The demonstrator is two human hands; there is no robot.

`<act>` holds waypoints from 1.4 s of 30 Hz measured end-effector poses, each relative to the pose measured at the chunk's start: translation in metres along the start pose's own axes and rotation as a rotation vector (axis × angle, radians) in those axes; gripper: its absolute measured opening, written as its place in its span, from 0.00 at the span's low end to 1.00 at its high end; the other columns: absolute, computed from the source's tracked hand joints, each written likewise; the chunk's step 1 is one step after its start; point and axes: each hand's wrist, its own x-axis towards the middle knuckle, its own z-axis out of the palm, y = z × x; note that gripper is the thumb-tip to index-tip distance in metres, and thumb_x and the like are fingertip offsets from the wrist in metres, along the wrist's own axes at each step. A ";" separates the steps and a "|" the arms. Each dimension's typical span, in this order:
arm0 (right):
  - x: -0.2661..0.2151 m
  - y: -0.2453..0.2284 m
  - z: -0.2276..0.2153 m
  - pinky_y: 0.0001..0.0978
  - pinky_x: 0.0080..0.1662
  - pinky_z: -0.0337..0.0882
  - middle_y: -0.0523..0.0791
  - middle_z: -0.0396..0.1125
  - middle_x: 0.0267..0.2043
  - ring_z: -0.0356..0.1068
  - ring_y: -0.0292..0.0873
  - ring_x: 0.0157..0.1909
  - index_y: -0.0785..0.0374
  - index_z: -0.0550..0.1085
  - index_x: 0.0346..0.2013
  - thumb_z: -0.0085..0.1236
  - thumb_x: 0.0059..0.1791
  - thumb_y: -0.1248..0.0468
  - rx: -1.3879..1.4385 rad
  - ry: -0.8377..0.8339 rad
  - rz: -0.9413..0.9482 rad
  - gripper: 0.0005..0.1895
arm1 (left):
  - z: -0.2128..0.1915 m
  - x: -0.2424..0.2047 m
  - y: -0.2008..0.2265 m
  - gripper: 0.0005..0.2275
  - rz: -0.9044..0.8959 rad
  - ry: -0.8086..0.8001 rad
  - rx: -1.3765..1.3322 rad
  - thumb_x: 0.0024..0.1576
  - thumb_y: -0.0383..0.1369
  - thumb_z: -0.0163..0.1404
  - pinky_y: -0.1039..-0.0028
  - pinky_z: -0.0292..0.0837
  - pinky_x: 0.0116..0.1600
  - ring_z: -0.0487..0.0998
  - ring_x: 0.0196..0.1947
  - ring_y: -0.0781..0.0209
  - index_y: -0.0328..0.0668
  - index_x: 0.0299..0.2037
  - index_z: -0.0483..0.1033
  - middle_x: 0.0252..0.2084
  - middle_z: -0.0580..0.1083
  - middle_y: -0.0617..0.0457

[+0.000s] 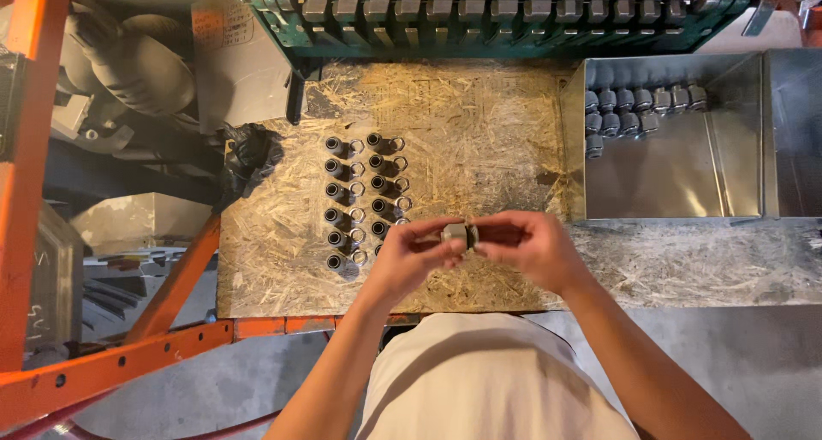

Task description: The person picks up small metal sleeves and threaded metal pieces from a workbench, screws them together by hand, and places the assembled units into a metal tray. The process is repeated for multiple units.

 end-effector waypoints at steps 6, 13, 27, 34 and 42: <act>0.007 0.010 -0.002 0.44 0.47 0.89 0.61 0.84 0.46 0.87 0.55 0.46 0.70 0.84 0.56 0.69 0.57 0.58 0.335 0.073 0.536 0.18 | 0.005 -0.019 0.029 0.20 0.383 -0.122 0.391 0.60 0.19 0.68 0.56 0.88 0.62 0.87 0.60 0.33 0.36 0.64 0.87 0.59 0.83 0.34; 0.000 -0.037 0.020 0.41 0.35 0.88 0.62 0.83 0.37 0.86 0.54 0.35 0.72 0.87 0.52 0.59 0.64 0.51 -0.063 0.093 0.453 0.24 | 0.002 -0.020 0.022 0.20 0.409 -0.081 0.245 0.62 0.23 0.69 0.60 0.88 0.63 0.88 0.59 0.46 0.34 0.65 0.86 0.60 0.83 0.38; -0.024 -0.094 0.026 0.54 0.53 0.84 0.59 0.84 0.44 0.86 0.58 0.45 0.66 0.87 0.46 0.34 0.66 0.35 -0.373 0.027 0.324 0.42 | 0.011 -0.020 0.035 0.19 0.489 -0.100 0.125 0.60 0.21 0.69 0.62 0.87 0.63 0.88 0.56 0.50 0.28 0.63 0.85 0.58 0.82 0.36; -0.034 -0.085 0.017 0.50 0.42 0.82 0.53 0.73 0.17 0.83 0.56 0.24 0.62 0.63 0.84 0.29 0.67 0.41 -0.320 -0.039 0.325 0.39 | 0.014 -0.023 0.040 0.19 0.516 -0.108 0.142 0.61 0.20 0.68 0.65 0.88 0.61 0.88 0.54 0.54 0.27 0.63 0.85 0.59 0.81 0.37; -0.044 -0.091 0.021 0.75 0.58 0.70 0.66 0.70 0.51 0.72 0.72 0.52 0.63 0.44 0.90 0.26 0.67 0.45 -0.186 -0.064 0.090 0.41 | 0.018 -0.025 0.041 0.19 0.530 -0.125 0.165 0.61 0.20 0.68 0.63 0.88 0.61 0.88 0.53 0.51 0.25 0.62 0.85 0.57 0.80 0.35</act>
